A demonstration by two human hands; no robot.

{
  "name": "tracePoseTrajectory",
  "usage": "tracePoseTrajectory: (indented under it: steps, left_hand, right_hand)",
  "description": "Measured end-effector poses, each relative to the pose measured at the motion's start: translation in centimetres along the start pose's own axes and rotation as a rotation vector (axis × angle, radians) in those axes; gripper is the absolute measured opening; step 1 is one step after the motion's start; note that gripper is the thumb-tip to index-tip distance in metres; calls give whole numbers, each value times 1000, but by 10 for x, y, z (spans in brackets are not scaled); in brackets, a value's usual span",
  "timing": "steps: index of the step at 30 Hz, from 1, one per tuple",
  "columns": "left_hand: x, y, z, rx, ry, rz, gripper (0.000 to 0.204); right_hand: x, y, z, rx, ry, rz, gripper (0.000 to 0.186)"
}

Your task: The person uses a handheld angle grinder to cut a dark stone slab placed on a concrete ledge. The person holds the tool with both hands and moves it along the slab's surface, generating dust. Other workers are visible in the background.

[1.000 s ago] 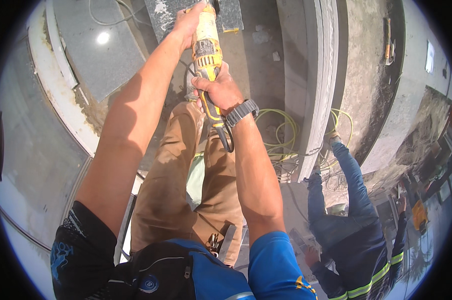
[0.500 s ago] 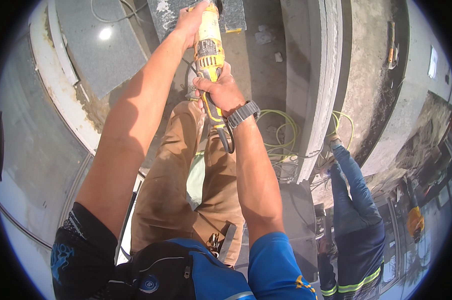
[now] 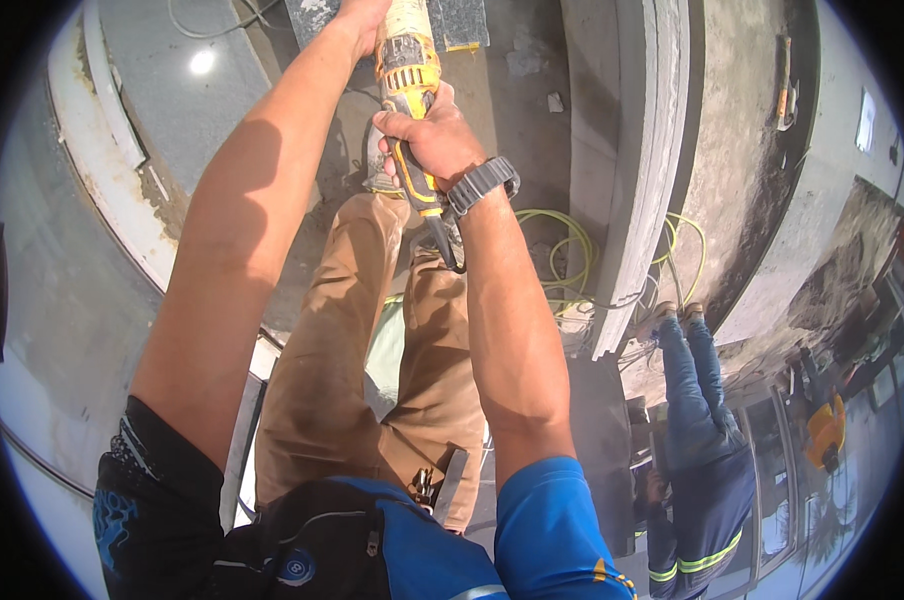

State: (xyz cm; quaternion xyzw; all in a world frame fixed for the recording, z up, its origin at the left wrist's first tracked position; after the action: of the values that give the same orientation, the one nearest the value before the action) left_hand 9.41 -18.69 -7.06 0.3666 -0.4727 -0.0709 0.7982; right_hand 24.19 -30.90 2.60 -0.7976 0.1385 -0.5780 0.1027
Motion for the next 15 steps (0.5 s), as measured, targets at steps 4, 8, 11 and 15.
tracePoseTrajectory:
  steps: [4,8,11,15]
  left_hand:
    - [13,-10,5,4,5,15,89]
    - [28,-16,6,26,-2,34,89]
    - [36,-21,9,41,0,48,90]
    - [45,-25,13,55,2,68,90]
  right_hand:
    - [9,10,4,-8,28,29,61]
    - [19,19,10,-17,32,19,63]
    - [22,24,11,-22,26,29,63]
    - [32,28,12,15,38,33,49]
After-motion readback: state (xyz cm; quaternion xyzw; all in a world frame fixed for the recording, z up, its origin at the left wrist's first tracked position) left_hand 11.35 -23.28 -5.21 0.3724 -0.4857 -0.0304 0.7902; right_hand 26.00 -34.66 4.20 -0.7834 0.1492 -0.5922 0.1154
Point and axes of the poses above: each hand's wrist, its own x-axis away from the middle knuckle, its own z-axis out of the back of the hand, y = z × x, the point moved 10 cm from there along -x, towards the middle knuckle, and after that the axes turned 14 degrees about y, right-handed, at the moved point
